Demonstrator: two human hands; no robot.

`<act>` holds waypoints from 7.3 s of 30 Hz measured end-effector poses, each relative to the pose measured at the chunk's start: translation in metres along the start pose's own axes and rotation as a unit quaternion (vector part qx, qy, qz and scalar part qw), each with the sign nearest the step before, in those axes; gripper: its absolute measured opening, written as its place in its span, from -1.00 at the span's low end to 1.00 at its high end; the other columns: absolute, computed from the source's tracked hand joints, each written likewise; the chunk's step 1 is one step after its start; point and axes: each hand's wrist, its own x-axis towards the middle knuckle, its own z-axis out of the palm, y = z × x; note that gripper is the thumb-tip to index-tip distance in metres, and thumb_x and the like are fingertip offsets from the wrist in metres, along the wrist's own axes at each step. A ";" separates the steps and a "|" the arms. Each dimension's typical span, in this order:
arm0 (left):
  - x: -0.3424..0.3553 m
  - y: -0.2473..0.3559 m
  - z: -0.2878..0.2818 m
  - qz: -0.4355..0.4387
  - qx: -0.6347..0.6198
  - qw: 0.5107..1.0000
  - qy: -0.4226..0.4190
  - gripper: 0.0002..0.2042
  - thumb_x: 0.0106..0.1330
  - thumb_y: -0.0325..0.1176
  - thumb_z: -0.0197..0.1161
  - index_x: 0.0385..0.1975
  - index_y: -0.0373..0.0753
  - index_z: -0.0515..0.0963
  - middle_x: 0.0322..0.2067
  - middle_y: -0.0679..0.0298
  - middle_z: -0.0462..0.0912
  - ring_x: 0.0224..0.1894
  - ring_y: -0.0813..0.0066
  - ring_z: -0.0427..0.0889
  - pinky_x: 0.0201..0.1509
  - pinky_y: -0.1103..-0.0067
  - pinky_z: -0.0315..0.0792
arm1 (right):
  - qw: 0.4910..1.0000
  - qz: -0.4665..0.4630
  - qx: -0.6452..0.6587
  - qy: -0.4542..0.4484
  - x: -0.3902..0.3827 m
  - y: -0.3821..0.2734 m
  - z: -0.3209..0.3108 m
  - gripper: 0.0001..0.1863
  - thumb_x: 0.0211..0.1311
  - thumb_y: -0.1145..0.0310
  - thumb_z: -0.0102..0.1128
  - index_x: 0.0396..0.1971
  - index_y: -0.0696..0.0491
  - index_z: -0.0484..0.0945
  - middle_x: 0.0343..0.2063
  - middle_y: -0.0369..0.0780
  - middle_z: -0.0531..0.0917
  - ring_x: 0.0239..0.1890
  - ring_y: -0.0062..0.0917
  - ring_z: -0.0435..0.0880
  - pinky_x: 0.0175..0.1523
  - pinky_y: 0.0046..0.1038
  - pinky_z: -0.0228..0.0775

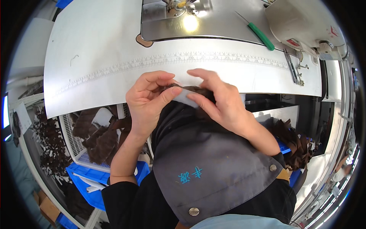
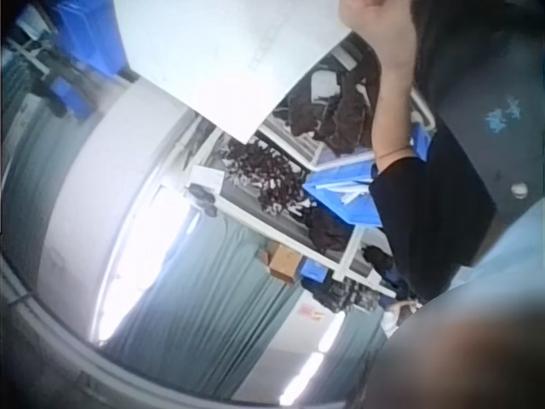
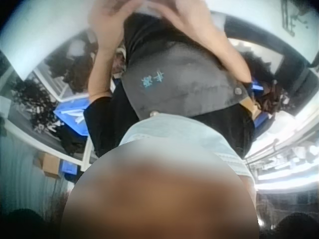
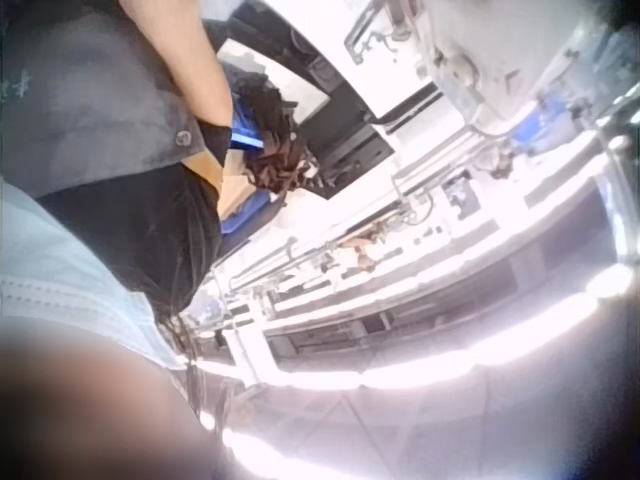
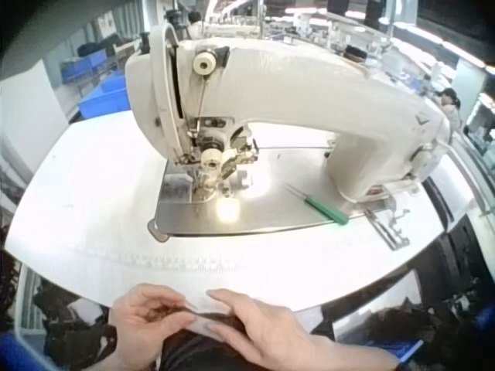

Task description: Sewing together pieces of fur using an industrial sewing machine.

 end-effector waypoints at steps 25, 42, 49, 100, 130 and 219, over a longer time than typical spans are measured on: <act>0.194 0.012 -0.036 -0.027 0.307 0.931 -0.198 -0.87 0.14 -0.52 0.26 -0.32 -0.37 0.62 -0.44 0.34 0.63 -0.38 0.71 0.54 -0.23 0.74 0.42 | 0.849 -0.406 -0.331 0.068 0.137 0.059 -0.001 -0.82 -0.20 0.43 0.15 -0.46 0.06 0.50 -0.29 -0.30 0.53 -0.30 -0.54 0.49 -0.19 -0.49 0.27; 0.151 0.001 -0.045 0.316 0.515 0.786 -0.133 -0.74 0.05 -0.63 0.14 -0.23 -0.36 0.57 -0.11 0.15 0.56 -0.14 0.29 0.57 -0.10 0.51 0.49 | 0.853 -0.393 -0.331 0.089 0.142 0.064 -0.002 -0.82 -0.20 0.47 0.13 -0.48 0.16 0.48 -0.26 -0.15 0.63 -0.20 -0.44 0.63 -0.04 -0.43 0.41; 0.156 0.012 -0.049 0.348 0.583 0.701 -0.217 -0.54 -0.13 -0.67 0.10 -0.10 -0.42 0.45 -0.03 0.15 0.51 0.03 0.21 0.47 0.14 0.39 0.36 | 0.850 -0.343 -0.389 0.094 0.138 0.061 0.001 -0.84 -0.09 0.44 0.14 -0.42 0.07 0.50 -0.17 -0.24 0.62 -0.07 -0.47 0.57 0.07 -0.25 0.24; 0.189 -0.004 -0.047 0.326 0.506 0.791 -0.106 -0.81 0.07 -0.61 0.20 -0.32 -0.21 0.60 -0.27 0.30 0.62 -0.22 0.28 0.61 -0.18 0.48 0.51 | 0.840 -0.318 -0.403 0.177 0.162 0.067 0.000 -0.95 -0.16 0.43 0.13 -0.60 -0.01 0.48 -0.55 -0.35 0.43 -0.41 -0.50 0.41 -0.24 -0.44 0.17; 0.020 0.018 -0.039 -0.268 0.031 0.959 -0.083 -0.80 0.27 -0.47 0.14 -0.16 -0.39 0.52 -0.30 0.25 0.62 -0.29 0.65 0.57 -0.22 0.69 0.45 | 0.816 0.271 0.490 -0.141 0.065 0.004 0.004 -0.76 0.23 0.25 0.16 -0.51 0.11 0.50 -0.61 -0.24 0.64 -0.75 -0.73 0.46 -0.65 -0.67 0.22; 0.090 -0.016 -0.011 0.237 0.694 0.675 -0.082 -0.58 0.27 -0.38 0.14 0.16 -0.20 0.38 0.21 0.27 0.36 0.25 0.44 0.33 0.29 0.13 0.01 | 0.951 -0.046 -0.281 0.122 0.063 0.029 0.017 -0.53 0.10 0.37 0.16 0.02 0.22 0.37 -0.78 -0.28 0.49 -0.79 -0.39 0.41 -0.58 -0.46 0.21</act>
